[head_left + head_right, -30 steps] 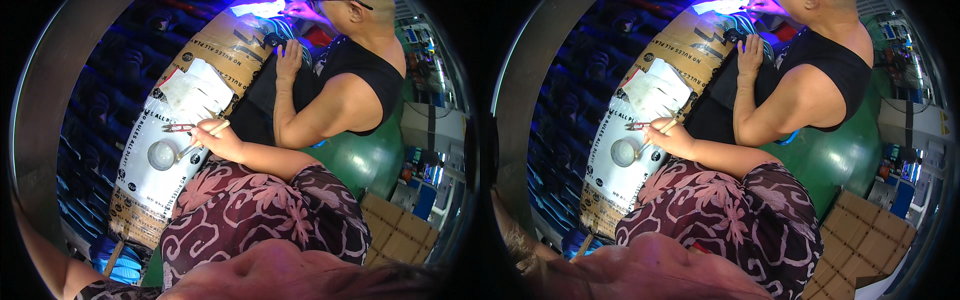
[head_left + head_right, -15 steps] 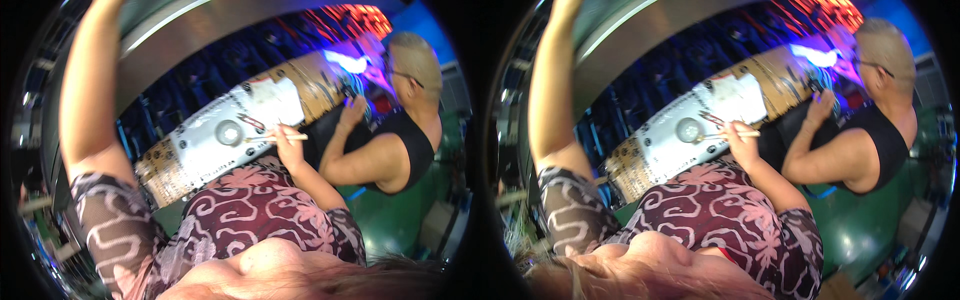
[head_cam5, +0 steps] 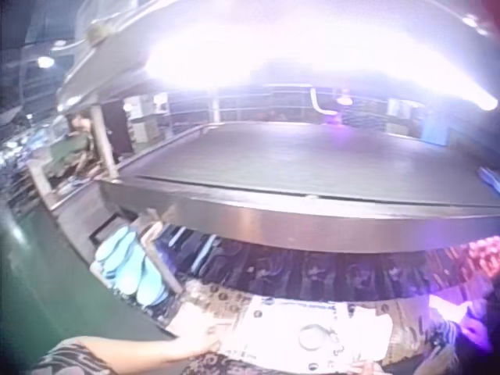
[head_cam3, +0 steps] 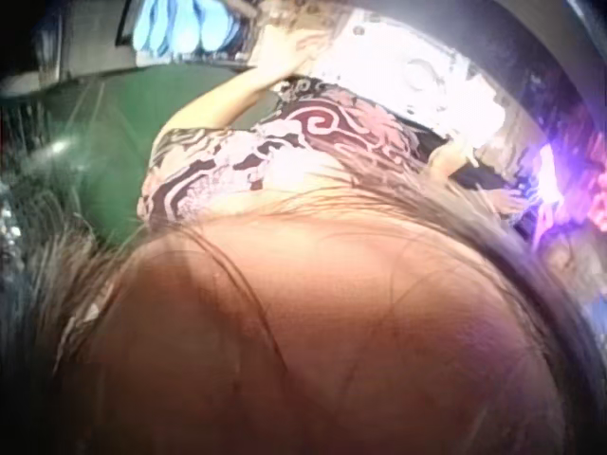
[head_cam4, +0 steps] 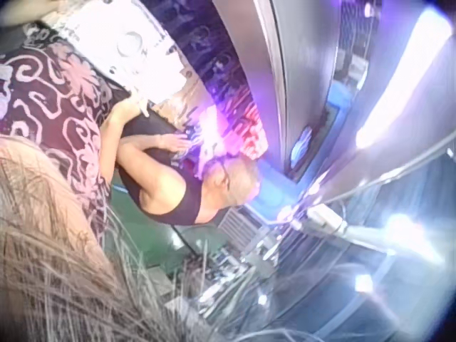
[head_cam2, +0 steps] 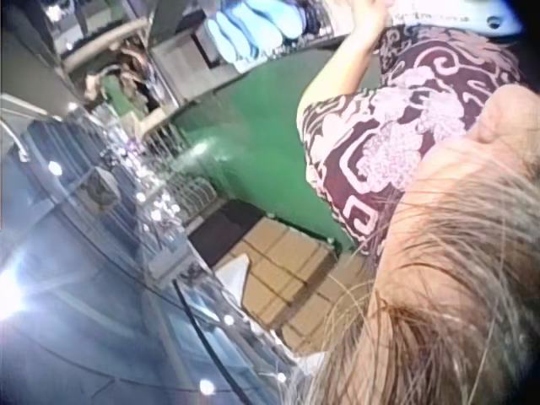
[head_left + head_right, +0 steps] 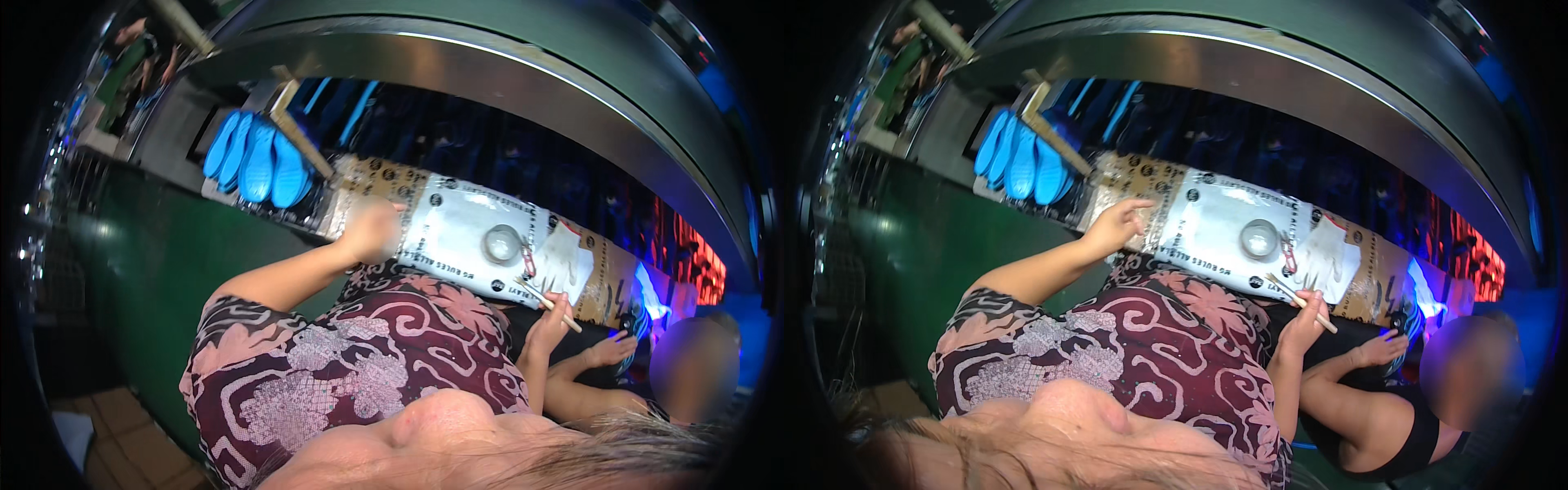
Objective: The person applies adhesive to shoe soles using a brush and places the soles onto a conveyor belt.
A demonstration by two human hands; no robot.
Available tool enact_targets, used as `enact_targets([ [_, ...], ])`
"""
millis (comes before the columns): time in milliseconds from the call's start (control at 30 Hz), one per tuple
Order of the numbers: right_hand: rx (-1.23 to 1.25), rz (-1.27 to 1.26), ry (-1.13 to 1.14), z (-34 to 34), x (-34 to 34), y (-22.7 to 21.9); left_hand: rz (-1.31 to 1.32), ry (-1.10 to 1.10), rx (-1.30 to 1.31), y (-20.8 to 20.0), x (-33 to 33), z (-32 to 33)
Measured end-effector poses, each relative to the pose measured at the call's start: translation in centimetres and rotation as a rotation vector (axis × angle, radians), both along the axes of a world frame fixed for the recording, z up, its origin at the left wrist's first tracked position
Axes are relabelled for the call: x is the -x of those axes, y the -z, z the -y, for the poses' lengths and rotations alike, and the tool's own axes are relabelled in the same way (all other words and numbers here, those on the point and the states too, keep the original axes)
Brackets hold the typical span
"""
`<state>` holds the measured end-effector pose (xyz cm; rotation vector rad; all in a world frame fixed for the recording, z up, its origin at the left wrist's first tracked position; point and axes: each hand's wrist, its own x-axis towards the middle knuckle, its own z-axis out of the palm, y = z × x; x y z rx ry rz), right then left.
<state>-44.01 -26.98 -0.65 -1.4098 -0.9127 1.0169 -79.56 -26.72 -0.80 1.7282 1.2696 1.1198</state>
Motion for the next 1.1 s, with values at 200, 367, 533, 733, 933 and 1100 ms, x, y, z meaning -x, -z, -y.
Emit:
enact_targets([
  [200,-0.044,-0.023,-0.072,-0.4,1.8,0.4,0.482,-0.865,0.927,8.0,9.9,12.9],
  [367,-0.070,-0.052,-0.128,-0.1,2.7,0.7,1.091,-1.184,0.864,11.4,19.9,13.3],
  [533,-0.021,-0.004,-0.091,0.5,1.9,0.8,1.396,-0.920,0.729,12.7,22.7,9.3],
  [733,0.007,-0.014,-0.032,1.2,1.6,1.6,1.266,-1.151,0.632,13.8,24.0,7.9],
  [933,0.015,-0.069,-0.061,-0.1,1.0,2.4,0.984,-1.073,0.792,12.1,23.0,16.0],
  [1100,0.042,-0.107,-0.094,-0.6,1.2,3.5,0.747,-0.731,1.081,9.3,20.5,24.6],
])
